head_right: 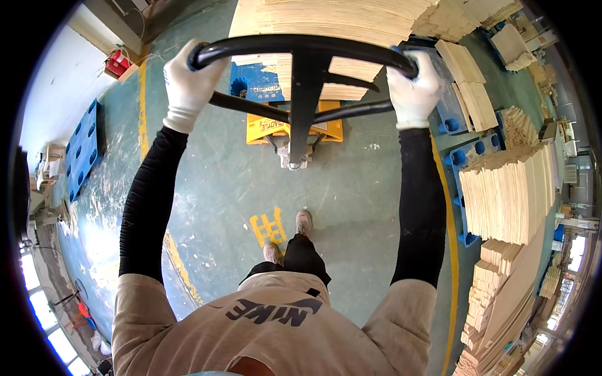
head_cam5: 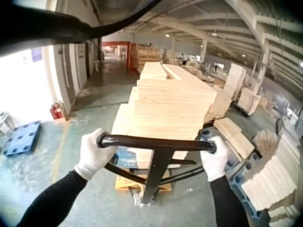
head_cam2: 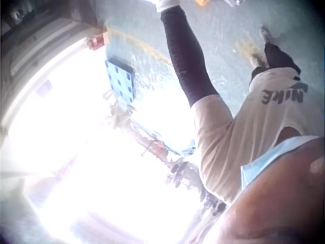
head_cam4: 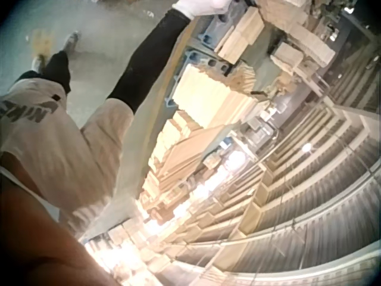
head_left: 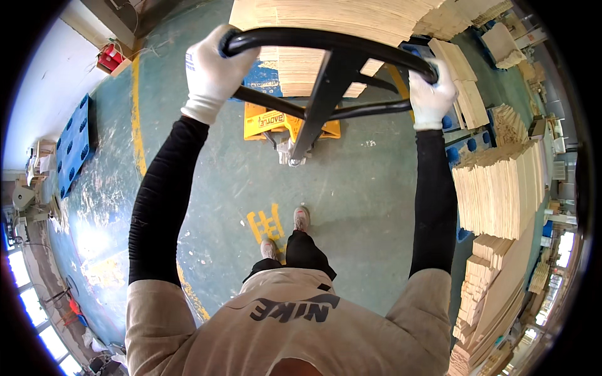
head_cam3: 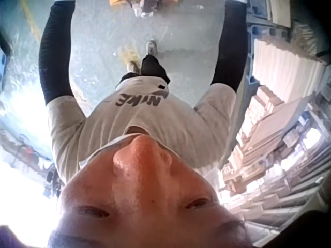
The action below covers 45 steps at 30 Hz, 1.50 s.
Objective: The person maneuvers a manual pallet jack across a factory floor, stops to manually inspect and rotate a front wheel, and then pulls the jack past stacks of wooden boards.
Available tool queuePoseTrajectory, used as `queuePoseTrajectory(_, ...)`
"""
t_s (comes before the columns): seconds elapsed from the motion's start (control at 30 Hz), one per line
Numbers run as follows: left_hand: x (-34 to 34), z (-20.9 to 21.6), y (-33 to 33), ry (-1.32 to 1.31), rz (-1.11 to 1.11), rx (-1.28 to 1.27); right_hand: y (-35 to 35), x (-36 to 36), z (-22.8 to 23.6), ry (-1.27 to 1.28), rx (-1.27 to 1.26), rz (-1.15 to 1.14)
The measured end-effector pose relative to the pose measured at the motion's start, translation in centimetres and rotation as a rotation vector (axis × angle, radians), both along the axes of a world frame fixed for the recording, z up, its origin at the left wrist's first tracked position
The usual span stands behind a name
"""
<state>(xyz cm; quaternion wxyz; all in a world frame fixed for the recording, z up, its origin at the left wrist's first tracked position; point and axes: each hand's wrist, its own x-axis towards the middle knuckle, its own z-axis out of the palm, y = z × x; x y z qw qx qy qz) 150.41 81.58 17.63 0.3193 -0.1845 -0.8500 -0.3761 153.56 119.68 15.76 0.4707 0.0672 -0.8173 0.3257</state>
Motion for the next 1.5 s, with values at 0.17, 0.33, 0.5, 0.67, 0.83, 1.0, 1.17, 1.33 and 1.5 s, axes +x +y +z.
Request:
queuePoseTrajectory(0.17,-8.8,-0.9,1.2,0.020,0.034,0.031,1.5,-8.3,0.9,0.025,0.141,0.061)
queuePoseTrajectory(0.33,-13.4,-0.8,1.9,-0.024,0.082,0.032,3.6,-14.7,0.4,0.132,0.259,0.075)
queuePoseTrajectory(0.5,-13.2,-0.8,1.7,0.017,0.109,0.005,3.4,-15.6,0.0,0.023,0.137,0.173)
queuePoseTrajectory(0.67,-12.9,-0.2,3.1,-0.051,0.167,-0.055,4.8,-15.4,-0.9,-0.047,0.003,0.193)
queuePoseTrajectory(0.83,-8.8,-0.8,2.3,-0.116,0.179,0.035,3.4,-12.1,0.2,-0.111,0.103,0.141)
queuePoseTrajectory(1.0,5.3,-0.4,-0.6,-0.225,0.029,0.011,2.2,1.2,1.3,-0.370,0.030,0.597)
queuePoseTrajectory(1.17,17.9,-1.5,-2.2,-0.478,-0.503,-0.283,3.7,16.8,1.7,-0.916,0.212,0.754)
queuePoseTrajectory(1.33,31.4,-7.1,1.3,-0.457,-0.685,-0.442,6.4,27.4,-1.9,-0.848,0.703,0.818)
queuePoseTrajectory(1.5,38.4,-7.4,13.2,-0.588,-0.632,-0.215,14.8,30.6,-1.3,-0.891,0.783,0.494)
